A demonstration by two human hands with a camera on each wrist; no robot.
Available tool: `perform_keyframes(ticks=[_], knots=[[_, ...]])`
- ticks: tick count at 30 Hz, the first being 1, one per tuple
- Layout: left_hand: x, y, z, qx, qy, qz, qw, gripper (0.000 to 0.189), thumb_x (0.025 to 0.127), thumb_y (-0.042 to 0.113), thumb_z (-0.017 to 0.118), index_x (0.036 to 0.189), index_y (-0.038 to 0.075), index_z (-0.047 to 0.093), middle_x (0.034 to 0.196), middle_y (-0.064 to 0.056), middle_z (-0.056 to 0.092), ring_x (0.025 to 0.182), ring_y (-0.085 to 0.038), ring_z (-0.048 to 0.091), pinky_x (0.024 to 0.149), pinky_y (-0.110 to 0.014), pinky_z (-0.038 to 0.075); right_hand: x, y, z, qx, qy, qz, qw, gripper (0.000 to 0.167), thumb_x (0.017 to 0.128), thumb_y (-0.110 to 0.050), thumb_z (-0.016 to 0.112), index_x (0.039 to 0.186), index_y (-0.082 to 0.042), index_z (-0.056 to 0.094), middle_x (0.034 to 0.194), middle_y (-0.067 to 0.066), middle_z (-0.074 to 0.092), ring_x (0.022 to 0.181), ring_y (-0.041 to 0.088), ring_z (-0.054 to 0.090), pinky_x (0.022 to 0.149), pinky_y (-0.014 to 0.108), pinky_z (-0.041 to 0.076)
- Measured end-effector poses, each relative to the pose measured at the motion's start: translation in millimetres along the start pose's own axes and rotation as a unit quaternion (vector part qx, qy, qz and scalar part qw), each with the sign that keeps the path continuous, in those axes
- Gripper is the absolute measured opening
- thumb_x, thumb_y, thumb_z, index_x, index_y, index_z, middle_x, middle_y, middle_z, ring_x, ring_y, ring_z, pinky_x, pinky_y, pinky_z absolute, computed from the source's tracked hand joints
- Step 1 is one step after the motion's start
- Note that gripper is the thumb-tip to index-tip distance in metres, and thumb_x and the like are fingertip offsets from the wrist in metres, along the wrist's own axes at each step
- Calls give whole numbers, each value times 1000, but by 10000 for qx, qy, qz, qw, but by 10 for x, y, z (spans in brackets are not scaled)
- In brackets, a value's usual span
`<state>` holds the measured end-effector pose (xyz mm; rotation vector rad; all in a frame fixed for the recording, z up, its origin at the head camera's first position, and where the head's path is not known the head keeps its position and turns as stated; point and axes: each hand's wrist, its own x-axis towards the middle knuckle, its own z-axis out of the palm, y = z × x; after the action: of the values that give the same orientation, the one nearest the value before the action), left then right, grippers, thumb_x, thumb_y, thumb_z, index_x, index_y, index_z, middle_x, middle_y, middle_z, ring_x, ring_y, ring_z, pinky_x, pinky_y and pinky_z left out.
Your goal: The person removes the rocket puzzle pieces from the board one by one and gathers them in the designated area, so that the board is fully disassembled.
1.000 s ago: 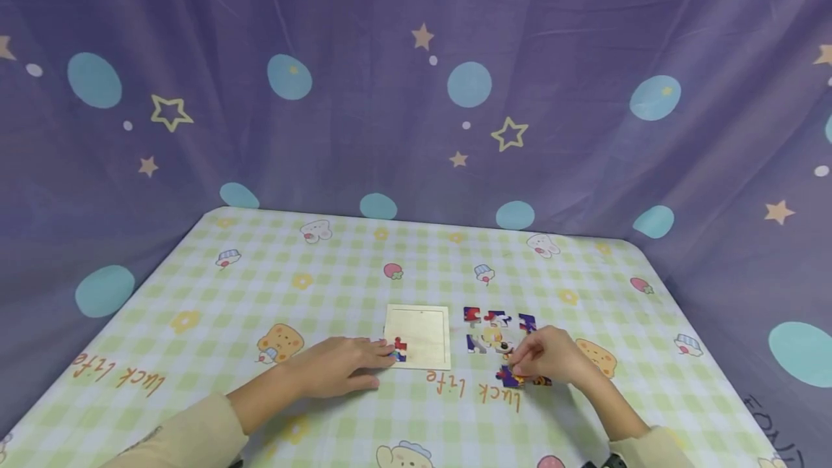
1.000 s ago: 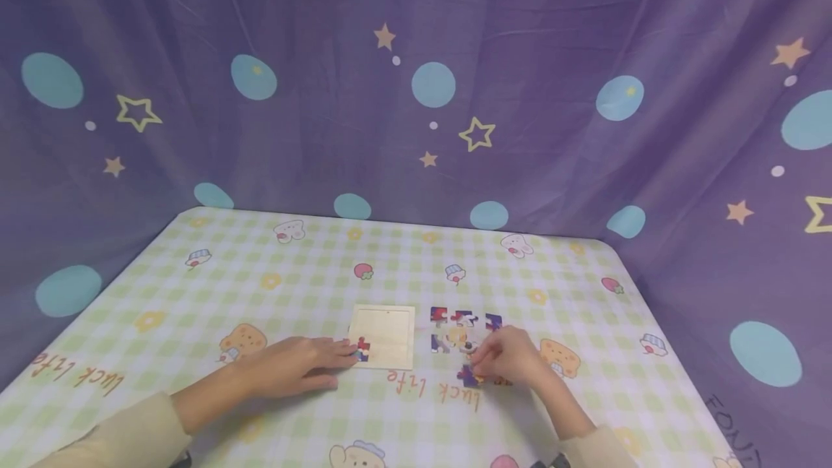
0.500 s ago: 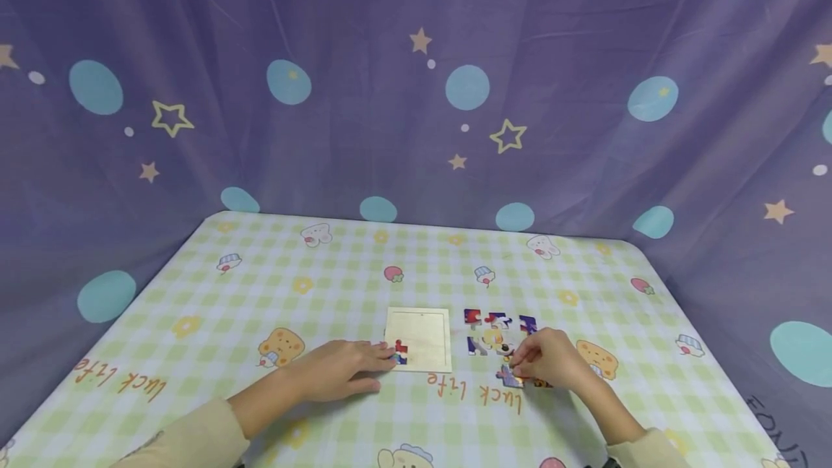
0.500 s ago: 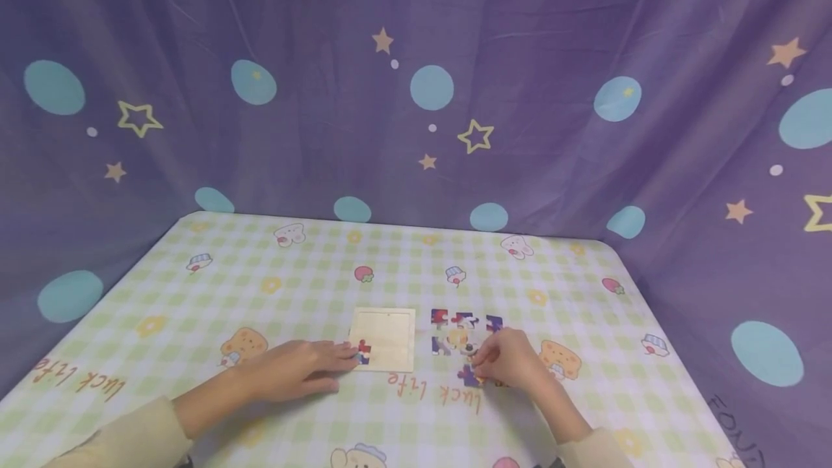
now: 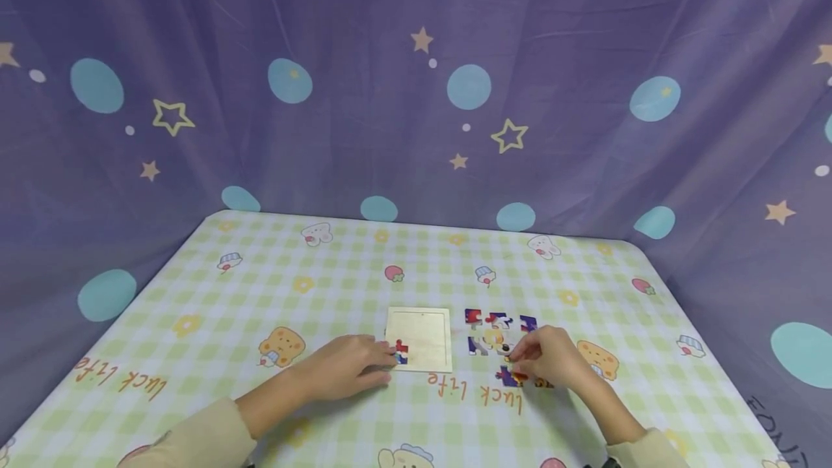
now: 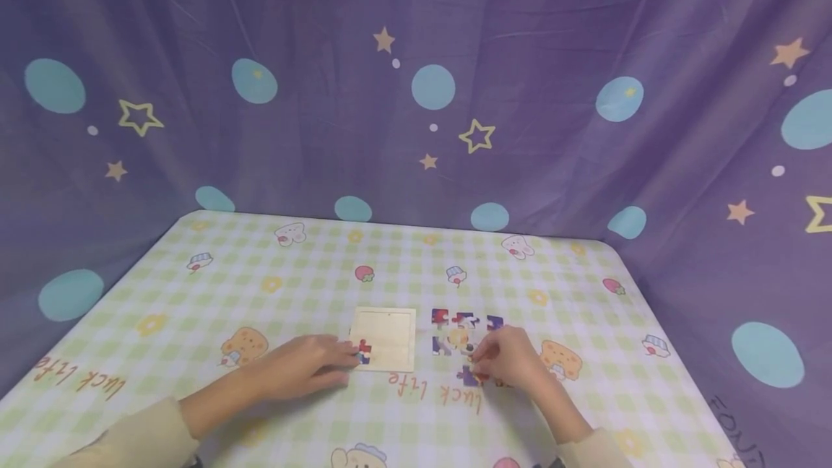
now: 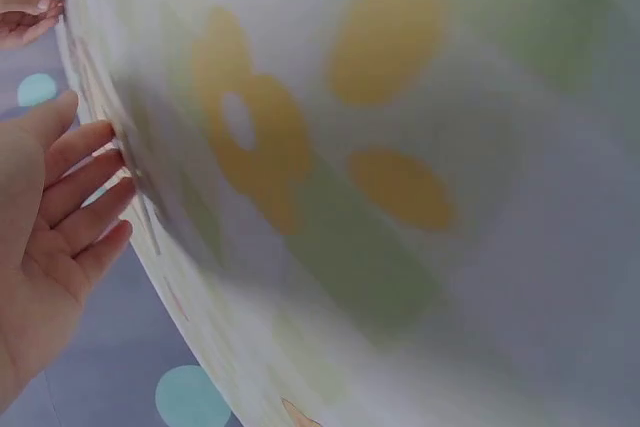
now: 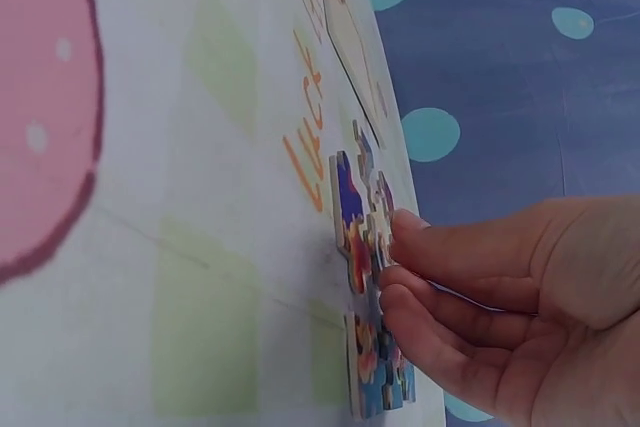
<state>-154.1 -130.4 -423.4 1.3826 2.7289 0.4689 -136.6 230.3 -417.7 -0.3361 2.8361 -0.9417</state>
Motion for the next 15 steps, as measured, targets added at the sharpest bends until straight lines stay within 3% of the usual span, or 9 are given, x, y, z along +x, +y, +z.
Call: perform_keyframes(ticks=[7,15], knots=[[104,-47,41,-305,429,-271,9982,16,93,25,63,101,17,74,98,5,75,93,-9,69,88,-29,57,45,-47,-12,35,4,-134,9999,8,78,-13,78,85,-11,74,77,-3,70,64,2,55,57,15,48],[141,-82,27,-328,556,-310,9974,15,92,25,63,99,17,74,97,5,74,94,-10,69,89,-31,57,155,-200,75,66,127,-445,9989,7,80,-16,77,84,-11,74,77,-4,70,67,1,55,60,16,47]])
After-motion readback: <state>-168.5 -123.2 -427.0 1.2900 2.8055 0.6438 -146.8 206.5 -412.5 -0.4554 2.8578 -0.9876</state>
